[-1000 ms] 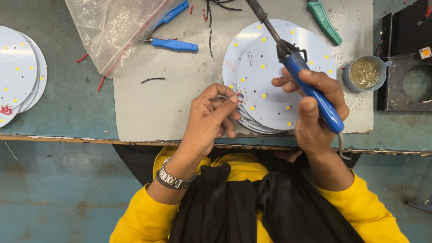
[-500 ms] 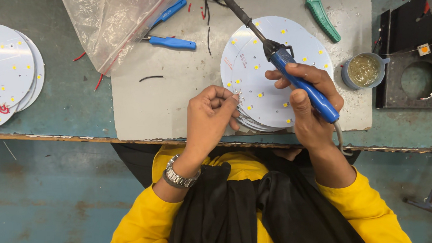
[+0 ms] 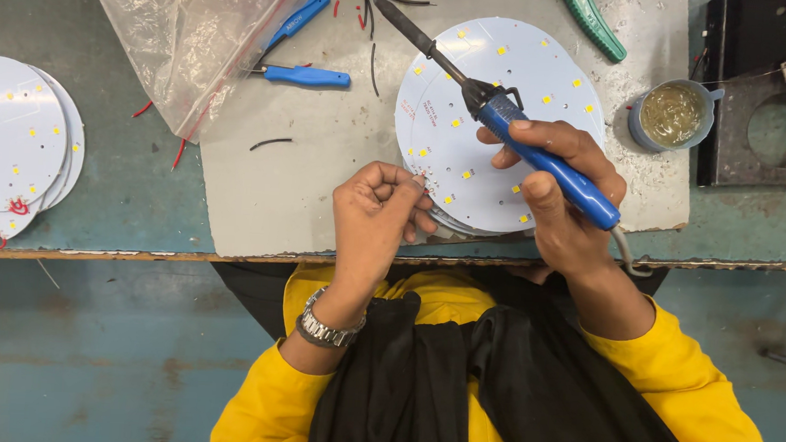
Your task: The person strips the ends of red and black wires with pliers, applies flux, and solders them to contact points on circular LED modules. They repeat this process for multiple modules, moving finished units aside.
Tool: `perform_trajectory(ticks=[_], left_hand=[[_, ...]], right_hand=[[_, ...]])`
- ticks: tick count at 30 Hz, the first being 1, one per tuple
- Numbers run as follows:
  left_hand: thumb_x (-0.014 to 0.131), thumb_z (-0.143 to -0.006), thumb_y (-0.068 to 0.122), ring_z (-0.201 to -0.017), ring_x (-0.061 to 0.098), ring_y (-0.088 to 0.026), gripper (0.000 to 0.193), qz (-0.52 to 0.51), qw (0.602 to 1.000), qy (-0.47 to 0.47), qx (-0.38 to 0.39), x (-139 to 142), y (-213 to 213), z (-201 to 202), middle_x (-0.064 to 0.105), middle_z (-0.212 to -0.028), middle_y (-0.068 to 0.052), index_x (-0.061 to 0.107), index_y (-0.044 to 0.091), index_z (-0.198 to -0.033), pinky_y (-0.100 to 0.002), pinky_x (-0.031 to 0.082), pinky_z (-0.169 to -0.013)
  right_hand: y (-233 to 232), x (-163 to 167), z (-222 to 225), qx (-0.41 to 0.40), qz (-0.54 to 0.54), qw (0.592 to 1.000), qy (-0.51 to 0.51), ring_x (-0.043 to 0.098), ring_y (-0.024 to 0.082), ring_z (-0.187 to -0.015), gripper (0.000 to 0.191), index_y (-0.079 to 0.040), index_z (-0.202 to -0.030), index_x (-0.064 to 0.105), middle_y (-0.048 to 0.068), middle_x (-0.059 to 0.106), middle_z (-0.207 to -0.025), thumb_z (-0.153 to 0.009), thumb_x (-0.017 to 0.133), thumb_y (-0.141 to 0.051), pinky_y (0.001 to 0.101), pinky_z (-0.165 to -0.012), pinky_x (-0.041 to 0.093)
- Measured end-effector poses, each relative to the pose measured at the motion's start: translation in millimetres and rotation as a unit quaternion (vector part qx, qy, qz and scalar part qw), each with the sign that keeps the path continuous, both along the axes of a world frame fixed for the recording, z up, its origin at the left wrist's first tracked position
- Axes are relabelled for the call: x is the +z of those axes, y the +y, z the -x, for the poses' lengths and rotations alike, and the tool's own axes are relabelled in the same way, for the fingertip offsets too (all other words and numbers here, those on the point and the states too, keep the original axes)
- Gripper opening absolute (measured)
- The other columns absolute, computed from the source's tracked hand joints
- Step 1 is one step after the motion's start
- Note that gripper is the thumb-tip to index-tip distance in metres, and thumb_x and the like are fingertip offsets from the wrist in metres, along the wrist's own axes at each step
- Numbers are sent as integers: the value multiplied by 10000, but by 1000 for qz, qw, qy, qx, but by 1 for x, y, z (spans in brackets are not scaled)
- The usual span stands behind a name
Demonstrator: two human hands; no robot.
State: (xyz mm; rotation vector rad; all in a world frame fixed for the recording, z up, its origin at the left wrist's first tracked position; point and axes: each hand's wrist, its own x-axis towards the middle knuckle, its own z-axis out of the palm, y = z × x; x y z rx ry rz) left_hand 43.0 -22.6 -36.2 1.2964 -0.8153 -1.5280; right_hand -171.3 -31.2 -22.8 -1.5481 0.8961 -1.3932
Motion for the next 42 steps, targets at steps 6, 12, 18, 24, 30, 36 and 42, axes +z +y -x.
perform_trajectory(ticks=[6,12,18,24,30,36,42], left_hand=[[649,-965,79,-597,694,-127,139,-1,1000,4,4,0,2,0,722,-783,-123,633,-57,-942,-224,490,-492],[631,-966,69,-621,708,-152,132,-2,1000,14,2,-1,3,0,716,-802,-136,629,-62,-954,-250,539,-525],[615,-966,56,-647,725,-170,127,-1,1000,27,-2,-1,2,0,709,-811,-142,618,-70,-949,-276,586,-558],[608,-968,54,-642,730,-176,127,-7,1000,23,-1,0,2,1,706,-797,-139,613,-70,-941,-278,589,-558],[601,-957,37,-638,737,-178,111,2,1000,16,2,-1,-1,2,714,-790,-141,612,-69,-924,-281,599,-556],[600,-955,31,-633,740,-173,104,9,1000,5,0,-2,-3,2,722,-779,-137,611,-62,-911,-283,608,-543],[605,-958,34,-623,737,-165,106,10,1000,1,2,-3,-3,3,721,-770,-131,610,-58,-907,-279,607,-530]], right_hand=[[5,5,5,-20,29,998,-57,747,258,-992,575,38,-1411,554,237,703,-1157,-1088,659,-426,381,-951,627],[7,7,29,-68,70,992,-81,739,318,-808,549,43,-1352,561,206,695,-1022,-1050,688,-397,453,-814,635],[4,1,47,-113,111,981,-110,708,288,-666,403,2,-1241,510,205,664,-1028,-1079,682,-324,358,-597,580],[6,23,49,-164,49,983,-66,546,132,-441,219,16,-982,553,179,663,-822,-982,695,-150,259,-451,453],[5,58,39,-127,59,979,150,553,136,-579,247,36,-923,658,123,684,-824,-1073,720,-151,230,-583,447],[-10,76,31,-81,78,969,219,570,101,-546,244,20,-892,701,81,684,-802,-1010,699,-195,200,-545,438],[-16,86,27,-60,96,961,252,563,106,-515,252,28,-868,711,88,673,-761,-976,680,-197,216,-514,423]])
